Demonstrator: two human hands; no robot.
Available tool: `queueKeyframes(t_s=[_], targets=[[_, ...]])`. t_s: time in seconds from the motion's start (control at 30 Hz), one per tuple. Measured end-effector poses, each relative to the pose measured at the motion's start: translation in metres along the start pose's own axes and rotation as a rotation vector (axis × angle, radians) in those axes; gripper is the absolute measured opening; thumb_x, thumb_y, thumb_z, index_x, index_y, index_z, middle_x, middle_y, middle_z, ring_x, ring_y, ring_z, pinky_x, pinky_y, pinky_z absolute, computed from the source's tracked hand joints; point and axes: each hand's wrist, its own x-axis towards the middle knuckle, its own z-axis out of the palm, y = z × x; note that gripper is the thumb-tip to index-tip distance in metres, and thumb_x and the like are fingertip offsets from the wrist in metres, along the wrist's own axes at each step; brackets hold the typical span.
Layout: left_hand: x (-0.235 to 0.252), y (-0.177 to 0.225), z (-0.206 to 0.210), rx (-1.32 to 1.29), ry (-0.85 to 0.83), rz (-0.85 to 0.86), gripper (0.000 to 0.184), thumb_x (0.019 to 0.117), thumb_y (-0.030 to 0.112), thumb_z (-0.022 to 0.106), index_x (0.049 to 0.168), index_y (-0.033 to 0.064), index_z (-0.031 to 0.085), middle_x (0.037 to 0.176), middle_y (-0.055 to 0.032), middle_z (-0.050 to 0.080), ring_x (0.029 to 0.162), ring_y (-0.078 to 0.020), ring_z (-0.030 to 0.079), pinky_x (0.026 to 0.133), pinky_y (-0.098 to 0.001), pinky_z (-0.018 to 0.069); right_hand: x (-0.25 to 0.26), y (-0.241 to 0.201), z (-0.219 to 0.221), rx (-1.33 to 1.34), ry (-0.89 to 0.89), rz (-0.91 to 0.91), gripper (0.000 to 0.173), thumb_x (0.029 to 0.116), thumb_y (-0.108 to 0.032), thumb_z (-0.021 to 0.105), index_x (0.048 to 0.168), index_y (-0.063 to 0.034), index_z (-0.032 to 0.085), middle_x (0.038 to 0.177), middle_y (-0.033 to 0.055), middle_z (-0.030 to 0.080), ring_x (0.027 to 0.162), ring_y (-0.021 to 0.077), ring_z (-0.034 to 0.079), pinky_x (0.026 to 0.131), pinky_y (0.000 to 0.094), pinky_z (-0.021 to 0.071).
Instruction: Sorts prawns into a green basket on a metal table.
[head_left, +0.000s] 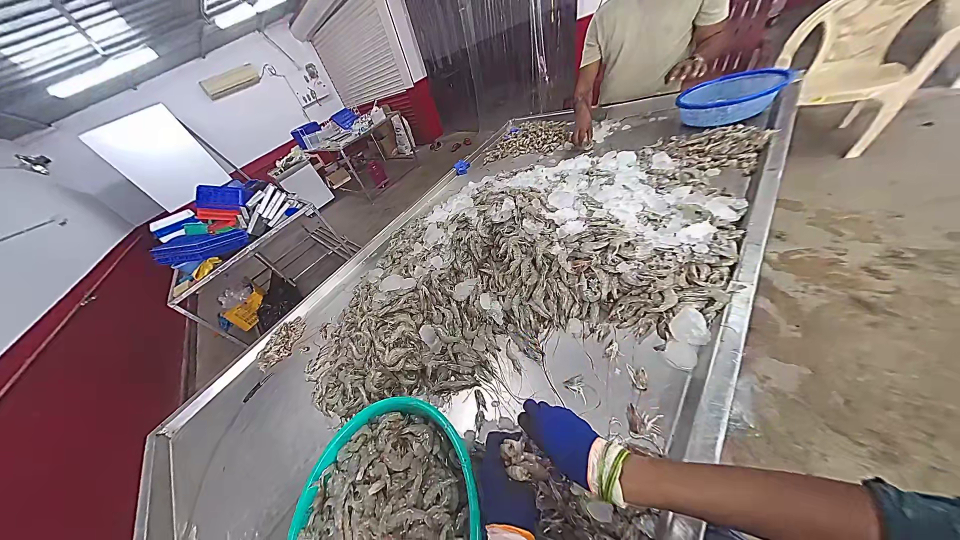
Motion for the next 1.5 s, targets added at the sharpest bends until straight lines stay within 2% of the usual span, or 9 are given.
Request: queueKeyframes(t_s=[0.17, 0.5, 0.63, 0.73, 0.87, 0.93, 1.17, 1.23, 1.5], targets=[[-0.001, 0.007, 0.011, -0.064, 0.022, 0.076, 0.045, 0.0819, 0.001, 0.068, 0.127, -0.0028, 0.064, 0.116, -0.0203, 0.071, 0.109, -0.0297, 0.069, 0.1, -0.05, 0.0534, -0.017, 0.008, 0.004, -0.03, 0.028, -0.075, 0.039, 0.0886, 0.003, 0.067, 0.127, 0.0035, 0.061, 0.133, 0.0264, 0.056, 0.117, 0.0467, 0.061, 0.09, 0.0597, 0.0558], [-0.003, 0.005, -0.013, -0.159, -0.221, -0.005, 0.048, 0.0829, -0.007, 0.066, 0.13, -0.012, 0.058, 0.123, -0.0247, 0.066, 0.114, -0.0229, 0.064, 0.103, -0.0376, 0.0503, -0.006, 0.036, -0.002, -0.238, 0.171, -0.149, 0.016, 0.0899, -0.007, 0.069, 0.102, 0.0015, 0.072, 0.108, 0.024, 0.07, 0.108, 0.0471, 0.064, 0.09, 0.0652, 0.0481], [-0.003, -0.024, -0.015, -0.4, -0.211, 0.058, 0.052, 0.0811, -0.005, 0.066, 0.132, -0.0117, 0.056, 0.123, -0.0218, 0.065, 0.11, -0.0163, 0.064, 0.1, -0.0326, 0.0525, 0.01, 0.082, -0.033, -0.253, -0.12, 0.157, 0.035, 0.0975, -0.025, 0.064, 0.119, 0.0027, 0.069, 0.135, 0.0281, 0.06, 0.13, 0.0503, 0.052, 0.102, 0.0684, 0.0416], [0.005, -0.028, -0.004, -0.53, -0.213, 0.103, 0.046, 0.0816, -0.008, 0.066, 0.127, -0.0095, 0.061, 0.112, -0.0183, 0.07, 0.098, -0.0156, 0.069, 0.088, -0.0351, 0.0599, 0.046, 0.075, -0.048, -0.16, -0.146, 0.181, 0.04, 0.1032, -0.032, 0.058, 0.11, 0.0059, 0.069, 0.119, 0.0304, 0.067, 0.116, 0.0483, 0.064, 0.091, 0.0682, 0.0489], [-0.002, -0.006, -0.005, -0.365, -0.143, 0.073, 0.045, 0.0771, -0.01, 0.07, 0.121, -0.0106, 0.064, 0.111, -0.0181, 0.07, 0.101, -0.012, 0.066, 0.095, -0.0288, 0.0535, 0.156, 0.064, -0.03, 0.074, 0.193, 0.319, 0.039, 0.1006, -0.035, 0.06, 0.116, -0.0005, 0.07, 0.121, 0.0269, 0.069, 0.115, 0.0466, 0.066, 0.091, 0.0687, 0.0513], [-0.002, -0.015, -0.002, -0.355, -0.095, 0.102, 0.044, 0.0758, -0.006, 0.07, 0.12, -0.0099, 0.064, 0.11, -0.0175, 0.071, 0.101, -0.0128, 0.067, 0.095, -0.0301, 0.0548, 0.175, 0.049, -0.013, 0.151, 0.22, 0.36, 0.03, 0.0981, -0.018, 0.061, 0.12, 0.0012, 0.069, 0.125, 0.0274, 0.067, 0.118, 0.0477, 0.064, 0.094, 0.0676, 0.0506], [0.005, -0.029, 0.005, -0.163, 0.073, 0.172, 0.054, 0.0678, 0.005, 0.074, 0.121, -0.0029, 0.068, 0.116, -0.018, 0.072, 0.105, -0.0258, 0.07, 0.094, -0.048, 0.0564, 0.053, 0.005, 0.016, 0.043, -0.103, 0.16, 0.038, 0.0955, -0.008, 0.063, 0.133, -0.0016, 0.06, 0.138, 0.0278, 0.058, 0.118, 0.0484, 0.063, 0.092, 0.0659, 0.0527], [0.007, -0.024, 0.004, -0.096, 0.03, 0.187, 0.059, 0.07, 0.004, 0.073, 0.128, 0.0, 0.066, 0.133, -0.0149, 0.067, 0.121, -0.0263, 0.066, 0.103, -0.0491, 0.0533, 0.031, 0.009, 0.012, 0.063, -0.097, 0.071, 0.033, 0.0998, -0.014, 0.059, 0.132, -0.0043, 0.062, 0.138, 0.0276, 0.057, 0.116, 0.0474, 0.064, 0.091, 0.065, 0.0538], [0.0, 0.009, -0.007, -0.022, -0.086, 0.016, 0.049, 0.0805, -0.001, 0.072, 0.129, 0.0033, 0.065, 0.116, -0.0199, 0.071, 0.108, -0.0308, 0.069, 0.098, -0.0524, 0.0531, -0.01, 0.013, 0.001, -0.082, 0.146, -0.218, 0.022, 0.0884, 0.005, 0.065, 0.108, -0.0003, 0.074, 0.124, 0.0224, 0.064, 0.119, 0.0444, 0.058, 0.095, 0.0595, 0.0494]])
